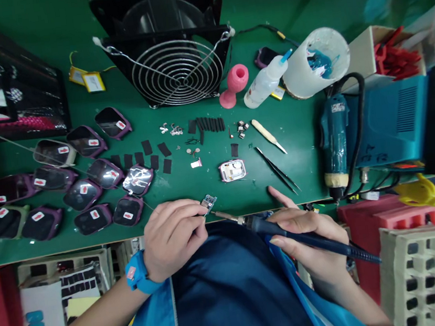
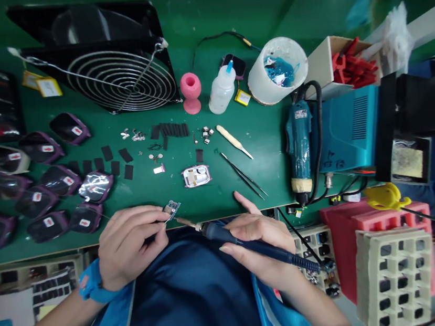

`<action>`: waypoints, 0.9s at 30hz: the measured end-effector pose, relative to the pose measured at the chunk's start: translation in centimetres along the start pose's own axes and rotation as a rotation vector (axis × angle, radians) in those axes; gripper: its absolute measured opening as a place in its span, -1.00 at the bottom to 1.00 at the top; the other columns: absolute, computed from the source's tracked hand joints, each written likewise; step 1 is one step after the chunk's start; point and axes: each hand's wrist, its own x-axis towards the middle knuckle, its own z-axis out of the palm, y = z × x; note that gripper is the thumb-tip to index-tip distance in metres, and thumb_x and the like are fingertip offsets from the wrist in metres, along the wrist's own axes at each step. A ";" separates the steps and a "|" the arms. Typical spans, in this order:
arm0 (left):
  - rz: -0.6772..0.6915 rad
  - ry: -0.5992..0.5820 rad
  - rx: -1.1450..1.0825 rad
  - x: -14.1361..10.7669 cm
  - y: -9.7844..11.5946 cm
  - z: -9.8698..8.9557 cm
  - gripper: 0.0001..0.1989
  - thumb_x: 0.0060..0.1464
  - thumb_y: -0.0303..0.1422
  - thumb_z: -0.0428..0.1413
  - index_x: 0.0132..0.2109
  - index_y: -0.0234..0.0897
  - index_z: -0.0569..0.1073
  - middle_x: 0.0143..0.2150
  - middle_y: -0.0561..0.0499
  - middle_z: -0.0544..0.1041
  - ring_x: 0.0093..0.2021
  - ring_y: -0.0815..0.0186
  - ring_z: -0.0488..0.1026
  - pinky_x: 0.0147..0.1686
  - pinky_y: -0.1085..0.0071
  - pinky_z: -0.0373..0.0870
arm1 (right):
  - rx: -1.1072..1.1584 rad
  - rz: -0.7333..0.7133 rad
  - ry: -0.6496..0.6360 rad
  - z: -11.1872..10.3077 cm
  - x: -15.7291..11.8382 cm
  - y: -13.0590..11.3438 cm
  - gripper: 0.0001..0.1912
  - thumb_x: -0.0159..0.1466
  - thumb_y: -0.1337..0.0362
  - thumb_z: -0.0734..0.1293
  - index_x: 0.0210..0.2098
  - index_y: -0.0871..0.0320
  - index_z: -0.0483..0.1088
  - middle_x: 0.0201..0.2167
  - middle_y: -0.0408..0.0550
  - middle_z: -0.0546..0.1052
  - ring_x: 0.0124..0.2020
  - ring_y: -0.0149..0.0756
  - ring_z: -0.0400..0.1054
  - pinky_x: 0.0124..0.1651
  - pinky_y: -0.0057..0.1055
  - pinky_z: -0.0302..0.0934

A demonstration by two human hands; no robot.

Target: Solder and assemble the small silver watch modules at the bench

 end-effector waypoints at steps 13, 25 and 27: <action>-0.004 -0.005 0.006 -0.1 0.0 0.0 -0.75 0.02 -0.68 0.25 -0.29 -0.26 0.45 -0.24 0.08 0.67 -0.15 0.25 0.64 -0.17 0.32 0.47 | 0.009 0.000 0.032 0.4 0.2 0.0 -0.71 0.18 0.53 0.53 -0.23 0.07 0.49 -0.26 -0.20 0.71 -0.26 -0.22 0.65 0.45 0.26 0.15; -0.005 -0.003 0.010 -0.1 0.0 0.0 -0.76 0.03 -0.66 0.24 -0.28 -0.23 0.45 -0.24 0.09 0.67 -0.15 0.25 0.64 -0.18 0.31 0.48 | -0.007 -0.006 0.044 0.3 0.1 0.0 -0.73 0.18 0.50 0.54 -0.24 0.06 0.49 -0.29 -0.19 0.71 -0.28 -0.20 0.65 0.42 0.29 0.19; -0.008 -0.003 0.012 -0.1 0.0 0.0 -0.76 0.04 -0.66 0.24 -0.28 -0.22 0.45 -0.24 0.10 0.67 -0.15 0.25 0.64 -0.18 0.31 0.48 | -0.007 0.017 0.052 0.5 0.2 -0.2 -0.74 0.19 0.49 0.54 -0.25 0.06 0.49 -0.30 -0.21 0.71 -0.29 -0.21 0.65 0.42 0.28 0.18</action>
